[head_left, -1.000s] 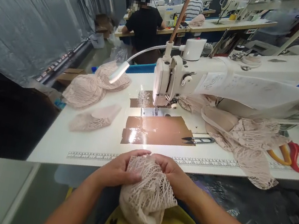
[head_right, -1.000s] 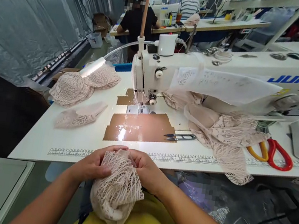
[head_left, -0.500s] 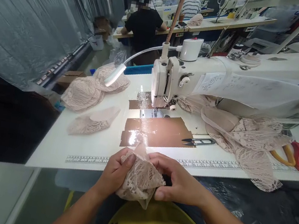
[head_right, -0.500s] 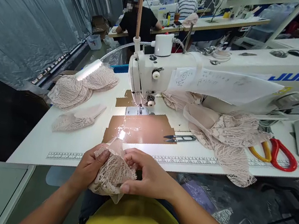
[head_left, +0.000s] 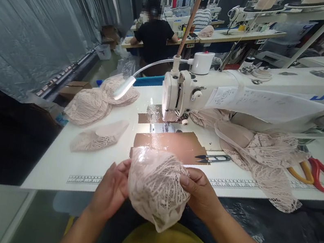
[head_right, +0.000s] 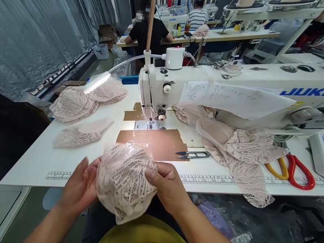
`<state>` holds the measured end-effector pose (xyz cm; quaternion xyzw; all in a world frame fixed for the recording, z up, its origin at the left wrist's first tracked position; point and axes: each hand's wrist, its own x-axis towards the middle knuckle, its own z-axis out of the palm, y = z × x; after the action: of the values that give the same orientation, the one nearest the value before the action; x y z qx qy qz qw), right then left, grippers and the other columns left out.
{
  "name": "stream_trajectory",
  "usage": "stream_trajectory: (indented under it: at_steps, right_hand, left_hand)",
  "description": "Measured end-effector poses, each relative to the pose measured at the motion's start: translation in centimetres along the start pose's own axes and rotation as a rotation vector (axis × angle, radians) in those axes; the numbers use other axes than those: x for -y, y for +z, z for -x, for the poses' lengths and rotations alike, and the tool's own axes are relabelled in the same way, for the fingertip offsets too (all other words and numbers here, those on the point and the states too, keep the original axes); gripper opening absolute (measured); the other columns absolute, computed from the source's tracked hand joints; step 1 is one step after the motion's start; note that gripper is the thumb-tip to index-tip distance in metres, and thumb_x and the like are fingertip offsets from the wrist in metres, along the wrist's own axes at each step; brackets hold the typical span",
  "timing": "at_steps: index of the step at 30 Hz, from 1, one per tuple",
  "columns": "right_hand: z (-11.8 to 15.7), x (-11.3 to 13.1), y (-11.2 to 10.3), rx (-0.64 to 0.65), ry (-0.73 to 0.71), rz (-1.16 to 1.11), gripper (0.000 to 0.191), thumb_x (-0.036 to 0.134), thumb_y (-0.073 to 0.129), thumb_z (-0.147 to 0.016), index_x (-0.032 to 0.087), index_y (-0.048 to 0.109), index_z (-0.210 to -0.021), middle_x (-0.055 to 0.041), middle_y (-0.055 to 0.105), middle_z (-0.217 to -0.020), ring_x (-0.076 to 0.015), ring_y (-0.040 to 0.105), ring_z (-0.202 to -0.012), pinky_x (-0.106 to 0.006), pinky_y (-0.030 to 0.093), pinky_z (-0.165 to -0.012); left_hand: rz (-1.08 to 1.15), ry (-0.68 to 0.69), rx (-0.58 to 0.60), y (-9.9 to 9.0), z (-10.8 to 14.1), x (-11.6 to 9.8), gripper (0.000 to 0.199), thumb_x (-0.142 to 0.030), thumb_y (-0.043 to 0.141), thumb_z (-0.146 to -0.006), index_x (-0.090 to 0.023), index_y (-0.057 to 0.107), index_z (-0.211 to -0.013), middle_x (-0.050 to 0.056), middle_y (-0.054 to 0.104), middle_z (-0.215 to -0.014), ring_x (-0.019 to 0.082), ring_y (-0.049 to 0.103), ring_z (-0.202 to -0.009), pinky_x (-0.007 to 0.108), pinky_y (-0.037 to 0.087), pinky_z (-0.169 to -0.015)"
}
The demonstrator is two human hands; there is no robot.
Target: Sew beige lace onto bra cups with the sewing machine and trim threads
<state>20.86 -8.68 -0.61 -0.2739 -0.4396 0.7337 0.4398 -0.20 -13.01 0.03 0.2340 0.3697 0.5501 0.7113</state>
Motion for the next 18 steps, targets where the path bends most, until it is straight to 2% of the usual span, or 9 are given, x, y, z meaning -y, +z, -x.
stream_trajectory:
  at_steps: [2, 3, 5, 7, 9, 12, 15, 18]
  right_hand:
    - [-0.2, 0.3, 0.4, -0.018, -0.100, 0.134, 0.027, 0.041, 0.064, -0.079, 0.017, 0.066, -0.065, -0.0009, 0.057, -0.064, -0.0136, 0.050, -0.060, -0.027, 0.040, -0.059]
    - [-0.4, 0.4, 0.6, 0.000, -0.149, 0.238, 0.027, 0.038, 0.063, -0.080, 0.017, 0.066, -0.064, -0.0014, 0.058, -0.066, -0.0143, 0.051, -0.063, -0.027, 0.040, -0.061]
    - [-0.8, 0.5, 1.0, 0.049, -0.222, 0.424, 0.028, 0.034, 0.063, -0.081, 0.017, 0.064, -0.059, -0.0022, 0.058, -0.068, -0.0154, 0.052, -0.066, -0.028, 0.041, -0.064]
    - [-1.0, 0.4, 1.3, 0.052, -0.221, 0.483, 0.029, 0.033, 0.067, -0.078, 0.016, 0.062, -0.054, -0.0017, 0.055, -0.065, -0.0149, 0.050, -0.064, -0.028, 0.039, -0.062]
    - [-1.0, 0.2, 1.4, -0.019, -0.135, 0.386, 0.029, 0.034, 0.070, -0.075, 0.016, 0.062, -0.053, -0.0001, 0.053, -0.060, -0.0130, 0.047, -0.058, -0.026, 0.037, -0.056]
    - [-0.8, 0.1, 1.4, -0.152, -0.004, 0.100, 0.026, 0.037, 0.074, -0.069, 0.016, 0.065, -0.057, 0.0006, 0.057, -0.059, -0.0126, 0.049, -0.057, -0.026, 0.039, -0.057]
    - [-0.7, 0.4, 1.6, -0.183, 0.016, -0.087, 0.023, 0.036, 0.078, -0.065, 0.016, 0.067, -0.059, -0.0006, 0.062, -0.062, -0.0131, 0.052, -0.060, -0.027, 0.042, -0.061]
    - [-0.8, 1.0, 1.3, -0.215, 0.004, -0.162, 0.025, 0.036, 0.079, -0.062, 0.016, 0.065, -0.056, 0.0008, 0.060, -0.057, -0.0108, 0.050, -0.055, -0.025, 0.042, -0.057]
  left_hand:
    - [0.095, -0.118, 0.077, 0.8, 0.5, 0.9, 0.055, -0.060, 0.059, -0.076, -0.020, 0.060, -0.113, 0.008, 0.064, -0.104, 0.025, 0.059, -0.101, 0.038, 0.045, -0.091]
    - [0.105, -0.163, 0.100, 1.3, 0.7, 1.4, 0.058, -0.057, 0.062, -0.075, -0.020, 0.058, -0.118, 0.010, 0.064, -0.108, 0.026, 0.058, -0.104, 0.040, 0.045, -0.092]
    - [0.109, -0.166, 0.092, 2.3, 0.7, 2.4, 0.053, -0.039, 0.068, -0.076, -0.019, 0.055, -0.123, 0.010, 0.064, -0.110, 0.027, 0.058, -0.106, 0.041, 0.045, -0.093]
    - [0.125, -0.129, 0.061, 3.0, 0.3, 2.9, 0.055, -0.017, 0.067, -0.072, -0.017, 0.054, -0.125, 0.010, 0.066, -0.108, 0.027, 0.060, -0.103, 0.040, 0.046, -0.092]
    - [0.133, -0.119, 0.028, 3.5, -0.2, 3.1, 0.064, -0.003, 0.064, -0.063, -0.016, 0.055, -0.125, 0.009, 0.067, -0.106, 0.026, 0.062, -0.099, 0.037, 0.048, -0.090]
    - [0.115, -0.135, -0.027, 3.5, -0.5, 3.0, 0.068, 0.002, 0.065, -0.059, -0.019, 0.057, -0.122, 0.005, 0.069, -0.101, 0.023, 0.063, -0.094, 0.033, 0.048, -0.086]
    - [0.110, -0.098, -0.010, 2.9, -0.1, 3.2, 0.047, -0.008, 0.070, -0.067, -0.021, 0.064, -0.111, 0.004, 0.070, -0.093, 0.019, 0.063, -0.088, 0.029, 0.049, -0.080]
    - [0.058, -0.093, 0.129, 1.1, 0.5, 3.0, 0.007, -0.013, 0.070, -0.071, -0.018, 0.071, -0.077, 0.001, 0.065, -0.064, 0.012, 0.058, -0.060, 0.024, 0.046, -0.060]
